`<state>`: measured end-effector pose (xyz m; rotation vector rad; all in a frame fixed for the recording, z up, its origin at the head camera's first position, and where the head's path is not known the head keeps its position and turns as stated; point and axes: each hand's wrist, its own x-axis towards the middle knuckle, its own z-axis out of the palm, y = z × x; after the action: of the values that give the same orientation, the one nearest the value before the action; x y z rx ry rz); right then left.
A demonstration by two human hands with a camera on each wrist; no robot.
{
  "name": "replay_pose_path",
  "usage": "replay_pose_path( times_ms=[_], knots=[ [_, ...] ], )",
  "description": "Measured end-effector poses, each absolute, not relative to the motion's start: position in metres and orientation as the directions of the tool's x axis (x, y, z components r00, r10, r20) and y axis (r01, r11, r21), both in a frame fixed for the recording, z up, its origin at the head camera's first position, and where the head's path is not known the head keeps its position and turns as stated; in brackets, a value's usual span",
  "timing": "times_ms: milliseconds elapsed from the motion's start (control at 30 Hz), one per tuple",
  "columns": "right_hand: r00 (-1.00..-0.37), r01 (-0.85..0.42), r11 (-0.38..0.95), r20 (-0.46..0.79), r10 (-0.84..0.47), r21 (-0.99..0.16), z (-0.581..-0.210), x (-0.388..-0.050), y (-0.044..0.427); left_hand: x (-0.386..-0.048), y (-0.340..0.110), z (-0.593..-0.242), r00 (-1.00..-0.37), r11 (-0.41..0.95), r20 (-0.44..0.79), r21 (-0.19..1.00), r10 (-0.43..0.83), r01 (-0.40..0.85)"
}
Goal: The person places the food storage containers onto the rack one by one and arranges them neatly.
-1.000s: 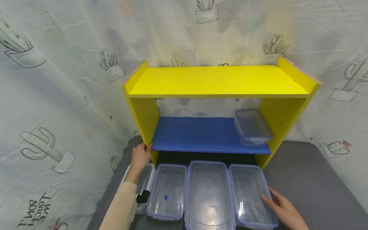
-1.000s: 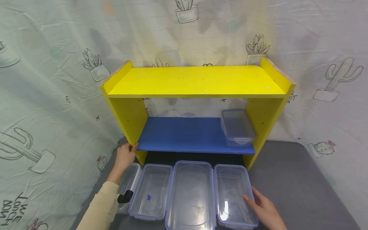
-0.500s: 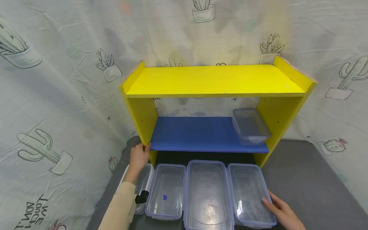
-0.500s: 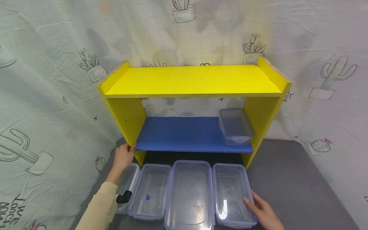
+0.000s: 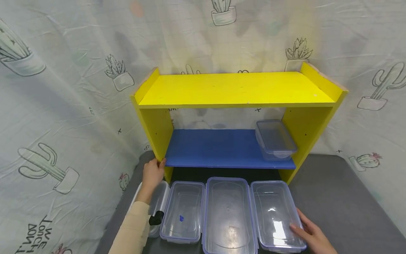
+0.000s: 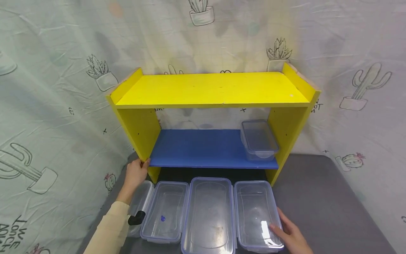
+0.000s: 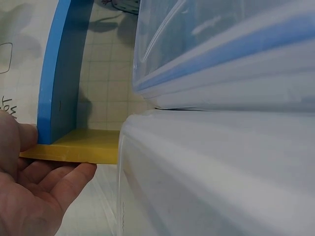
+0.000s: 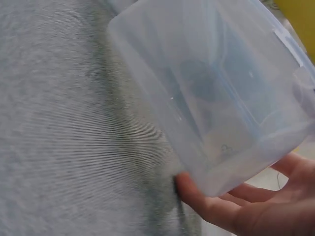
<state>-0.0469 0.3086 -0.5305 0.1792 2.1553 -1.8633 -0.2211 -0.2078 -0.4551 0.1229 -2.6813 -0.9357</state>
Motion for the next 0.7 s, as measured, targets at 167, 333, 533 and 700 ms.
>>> replay_pose_path(
  times_ms=[167,333,533,700],
  knots=[
    [-0.926,0.268,-0.053,-0.242,-0.291,-0.962,-0.533,-0.046,0.318,-0.221,-0.209,-0.456,-0.954,0.779,0.239,0.626,-0.180,0.010],
    [-0.920,0.015,-0.126,0.036,-0.391,-0.992,-0.539,-0.043,0.318,-0.221,-0.209,-0.456,-0.956,0.778,0.235,0.629,-0.177,0.010],
    [-0.853,-0.123,-0.253,0.233,-0.468,-0.960,-0.544,-0.046,0.322,-0.221,-0.208,-0.456,-0.956,0.776,0.233,0.631,-0.177,0.010],
    [-0.789,-0.136,-0.396,0.341,-0.512,-0.908,-0.550,-0.047,0.325,-0.221,-0.208,-0.455,-0.955,0.779,0.231,0.627,-0.186,-0.001]
  ],
)
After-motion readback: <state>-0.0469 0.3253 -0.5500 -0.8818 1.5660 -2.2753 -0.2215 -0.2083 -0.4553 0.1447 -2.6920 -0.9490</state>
